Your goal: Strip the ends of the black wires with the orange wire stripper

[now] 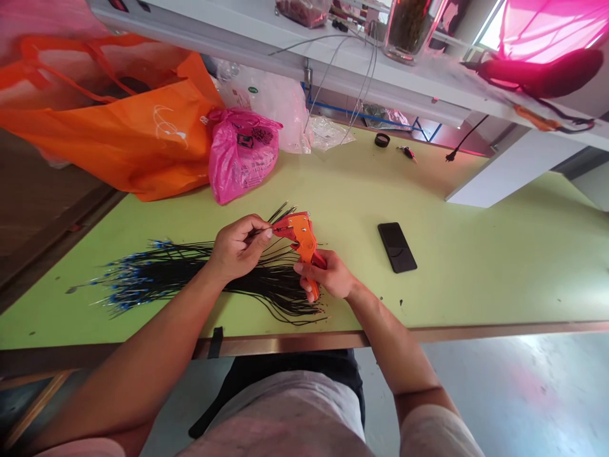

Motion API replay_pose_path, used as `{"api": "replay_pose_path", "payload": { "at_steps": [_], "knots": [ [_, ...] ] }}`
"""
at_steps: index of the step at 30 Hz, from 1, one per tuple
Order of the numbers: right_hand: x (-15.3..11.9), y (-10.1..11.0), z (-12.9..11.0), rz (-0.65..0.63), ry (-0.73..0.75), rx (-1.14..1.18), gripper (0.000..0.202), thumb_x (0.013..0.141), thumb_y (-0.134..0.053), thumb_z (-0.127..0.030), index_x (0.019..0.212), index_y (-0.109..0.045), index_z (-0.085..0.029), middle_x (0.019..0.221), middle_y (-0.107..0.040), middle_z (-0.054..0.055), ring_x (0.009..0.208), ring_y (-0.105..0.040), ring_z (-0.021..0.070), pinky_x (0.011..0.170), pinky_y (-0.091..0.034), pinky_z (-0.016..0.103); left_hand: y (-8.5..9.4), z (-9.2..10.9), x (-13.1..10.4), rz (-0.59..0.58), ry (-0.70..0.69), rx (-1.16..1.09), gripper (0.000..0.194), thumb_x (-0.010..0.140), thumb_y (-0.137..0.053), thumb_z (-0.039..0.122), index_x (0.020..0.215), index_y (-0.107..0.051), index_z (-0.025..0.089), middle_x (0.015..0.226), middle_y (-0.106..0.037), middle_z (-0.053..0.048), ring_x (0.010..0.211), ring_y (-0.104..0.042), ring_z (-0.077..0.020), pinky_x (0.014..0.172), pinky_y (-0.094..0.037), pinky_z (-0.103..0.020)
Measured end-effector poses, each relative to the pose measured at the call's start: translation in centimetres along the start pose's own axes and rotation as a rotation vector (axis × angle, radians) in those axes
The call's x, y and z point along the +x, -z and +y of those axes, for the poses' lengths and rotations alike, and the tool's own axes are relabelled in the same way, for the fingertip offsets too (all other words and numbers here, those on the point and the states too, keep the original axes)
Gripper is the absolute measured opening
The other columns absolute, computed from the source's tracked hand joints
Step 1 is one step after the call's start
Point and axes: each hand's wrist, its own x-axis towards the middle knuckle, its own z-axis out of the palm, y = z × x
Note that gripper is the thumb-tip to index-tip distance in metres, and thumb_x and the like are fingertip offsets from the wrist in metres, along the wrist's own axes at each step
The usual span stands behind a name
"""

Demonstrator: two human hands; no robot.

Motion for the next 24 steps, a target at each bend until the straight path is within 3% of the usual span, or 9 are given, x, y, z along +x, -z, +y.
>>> {"api": "replay_pose_path", "payload": {
  "at_steps": [4, 9, 13, 18, 24],
  "knots": [
    [0.2, 0.2, 0.4, 0.071, 0.055, -0.033, 0.044, 0.093, -0.077, -0.049, 0.076, -0.049, -0.020, 0.045, -0.054, -0.007, 0.031, -0.048, 0.0088, 0.036, -0.041, 0.020, -0.5, -0.1, -0.2, 0.018, 0.020, -0.011, 0.022, 0.094, -0.061, 0.039, 0.085, -0.063, 0.020, 0.065, -0.053, 0.003, 0.053, -0.040, -0.0106, 0.052, -0.034, -0.025],
    [0.3, 1.9, 0.2, -0.065, 0.002, 0.091, 0.044, 0.087, -0.082, -0.049, 0.105, -0.062, -0.014, 0.079, -0.074, 0.005, 0.063, -0.076, 0.0201, 0.056, -0.060, 0.029, -0.9, -0.9, -0.3, 0.039, 0.060, 0.019, 0.026, 0.097, -0.060, 0.042, 0.090, -0.069, 0.019, 0.066, -0.056, 0.002, 0.056, -0.046, -0.0116, 0.056, -0.040, -0.025],
    [0.1, 3.5, -0.3, 0.037, 0.098, 0.231, 0.050, 0.087, -0.080, -0.050, 0.119, -0.059, -0.017, 0.090, -0.074, 0.006, 0.078, -0.079, 0.0240, 0.067, -0.063, 0.035, -0.8, -1.5, 0.0, 0.027, 0.051, 0.131, 0.025, 0.097, -0.060, 0.040, 0.094, -0.072, 0.018, 0.082, -0.069, -0.003, 0.067, -0.059, -0.0138, 0.064, -0.047, -0.025],
    [0.1, 4.7, -0.6, 0.205, 0.207, 0.283, 0.042, 0.089, -0.074, -0.044, 0.121, -0.058, -0.021, 0.090, -0.073, 0.003, 0.080, -0.077, 0.0228, 0.072, -0.064, 0.039, -1.6, -2.0, -0.3, -0.225, -0.065, 0.326, 0.026, 0.101, -0.054, 0.037, 0.098, -0.075, 0.021, 0.101, -0.076, -0.008, 0.096, -0.069, -0.0230, 0.087, -0.054, -0.035],
    [0.3, 4.5, -0.4, 0.211, 0.192, 0.284, 0.045, 0.086, -0.075, -0.041, 0.122, -0.057, -0.021, 0.090, -0.074, 0.003, 0.077, -0.076, 0.0220, 0.073, -0.064, 0.040, -3.0, -1.8, -1.4, -0.535, -0.174, 0.427, 0.031, 0.105, -0.050, 0.038, 0.106, -0.077, 0.023, 0.109, -0.077, -0.009, 0.104, -0.070, -0.0268, 0.091, -0.055, -0.040]
  ]
}}
